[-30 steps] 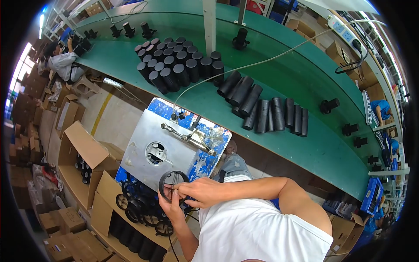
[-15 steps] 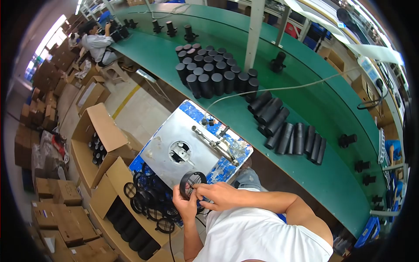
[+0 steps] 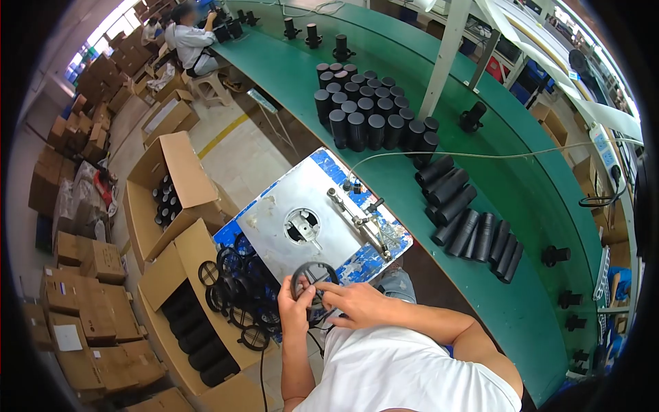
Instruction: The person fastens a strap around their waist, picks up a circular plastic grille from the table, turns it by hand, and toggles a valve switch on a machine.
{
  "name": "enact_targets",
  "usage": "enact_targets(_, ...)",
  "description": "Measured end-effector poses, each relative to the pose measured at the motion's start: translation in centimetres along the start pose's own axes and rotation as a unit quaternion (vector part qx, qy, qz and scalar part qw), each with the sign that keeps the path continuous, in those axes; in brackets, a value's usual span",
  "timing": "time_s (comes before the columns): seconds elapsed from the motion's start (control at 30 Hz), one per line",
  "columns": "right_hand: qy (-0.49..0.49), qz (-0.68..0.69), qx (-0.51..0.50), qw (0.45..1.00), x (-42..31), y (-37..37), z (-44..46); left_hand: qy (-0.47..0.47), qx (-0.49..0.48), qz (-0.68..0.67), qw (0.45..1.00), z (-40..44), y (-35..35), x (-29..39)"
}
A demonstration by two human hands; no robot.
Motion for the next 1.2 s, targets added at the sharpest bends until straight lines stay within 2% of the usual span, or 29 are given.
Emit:
enact_targets(0.13, 0.023, -0.077, -0.045, 0.996, -0.2, 1.3, 0.2, -0.061, 0.043, -0.145, 0.987, 0.6, 0.0, -2.7)
enact_targets(0.27, 0.036, -0.079, -0.038, 0.996, 0.1, 1.7, 0.2, -0.086, 0.045, -0.190, 0.977, 1.0, -0.5, -4.4)
enact_targets(0.3, 0.042, -0.059, 0.020, 0.997, 0.4, 1.2, 0.2, -0.100, 0.050, -0.199, 0.974, 0.9, -0.2, -4.7)
enact_targets(0.4, 0.061, -0.044, 0.053, 0.996, 2.2, 0.1, 0.4, -0.114, 0.042, -0.190, 0.974, 0.3, 0.6, -4.8)
enact_targets(0.53, 0.013, -0.051, 0.122, 0.991, 1.3, -0.9, 0.4, -0.038, 0.008, -0.072, 0.997, 0.7, 0.2, -4.1)
enact_targets(0.67, 0.033, -0.021, 0.115, 0.993, 1.7, -1.3, 0.3, 0.043, -0.035, 0.035, 0.998, 0.8, 0.3, -2.5)
enact_targets(0.7, 0.064, -0.002, 0.078, 0.995, 1.9, -1.1, 0.3, 0.064, -0.043, 0.050, 0.996, 0.8, 0.7, -1.7)
enact_targets(0.97, 0.034, -0.050, 0.113, 0.992, 2.2, -0.6, 0.7, 0.031, -0.030, -0.005, 0.999, 1.4, 0.7, -2.2)
enact_targets(1.07, 0.083, 0.019, 0.086, 0.993, 2.0, -0.9, 0.9, 0.030, -0.022, -0.001, 0.999, 1.5, 0.7, -2.2)
enact_targets(1.2, 0.123, 0.048, 0.116, 0.984, 2.0, -2.1, 0.4, 0.045, -0.060, 0.031, 0.997, 1.1, 0.6, -2.0)
Point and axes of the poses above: each hand's wrist, its own z-axis towards the middle knuckle, its own y-axis out of the palm, x = y × z, the point moved 8 cm from there along z, towards the middle knuckle, and after that the axes turned 7 degrees about -z, right-handed, at the moved point
